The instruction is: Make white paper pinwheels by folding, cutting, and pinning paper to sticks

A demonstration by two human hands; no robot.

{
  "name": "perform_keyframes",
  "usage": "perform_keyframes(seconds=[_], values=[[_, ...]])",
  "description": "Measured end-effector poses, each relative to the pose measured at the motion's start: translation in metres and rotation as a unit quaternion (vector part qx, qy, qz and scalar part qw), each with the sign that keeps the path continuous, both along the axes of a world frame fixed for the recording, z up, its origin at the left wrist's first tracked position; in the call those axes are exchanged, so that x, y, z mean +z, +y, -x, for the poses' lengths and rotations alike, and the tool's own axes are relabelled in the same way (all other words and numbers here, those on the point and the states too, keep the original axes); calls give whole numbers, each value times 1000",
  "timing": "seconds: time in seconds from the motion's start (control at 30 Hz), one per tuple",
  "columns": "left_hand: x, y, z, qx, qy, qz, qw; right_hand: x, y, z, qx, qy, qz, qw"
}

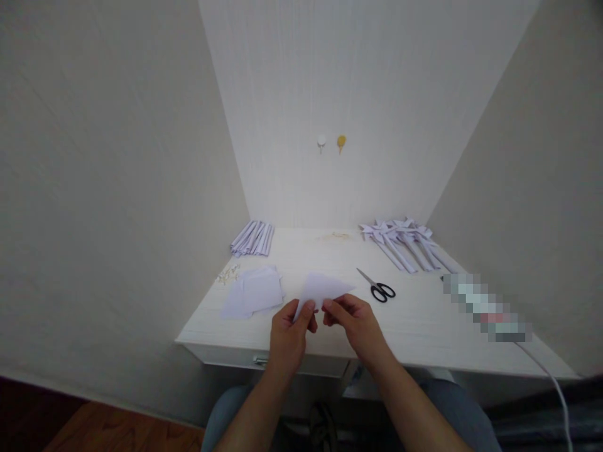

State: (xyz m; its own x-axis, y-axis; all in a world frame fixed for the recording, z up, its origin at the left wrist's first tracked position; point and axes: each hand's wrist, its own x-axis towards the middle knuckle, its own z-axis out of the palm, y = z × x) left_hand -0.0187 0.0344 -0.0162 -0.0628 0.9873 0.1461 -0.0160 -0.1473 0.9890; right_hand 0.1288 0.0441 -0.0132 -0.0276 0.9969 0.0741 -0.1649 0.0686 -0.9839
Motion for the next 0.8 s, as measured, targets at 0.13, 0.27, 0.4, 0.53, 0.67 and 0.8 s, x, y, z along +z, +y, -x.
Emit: perform_keyframes(seconds=[0.13, 0.27, 0.4, 0.53, 0.67, 0.8], values=[[12, -23, 7, -16, 26, 2, 1000, 13, -16, -2, -20, 8, -31, 999], [22, -39, 10, -23, 39, -2, 999, 21, -28, -1, -15, 21, -41, 999], [26, -49, 7, -31, 8, -10, 999, 26, -40, -2, -30, 27, -54, 998], [29, -55, 2, -33, -13, -22, 999, 36, -47, -10, -67, 40, -65, 995], [38, -58, -1, -20, -20, -36, 999, 46, -53, -18, -85, 44, -86, 992], [46, -60, -5, -3, -6, -52, 999, 49, -59, -17, -101, 52, -96, 989]])
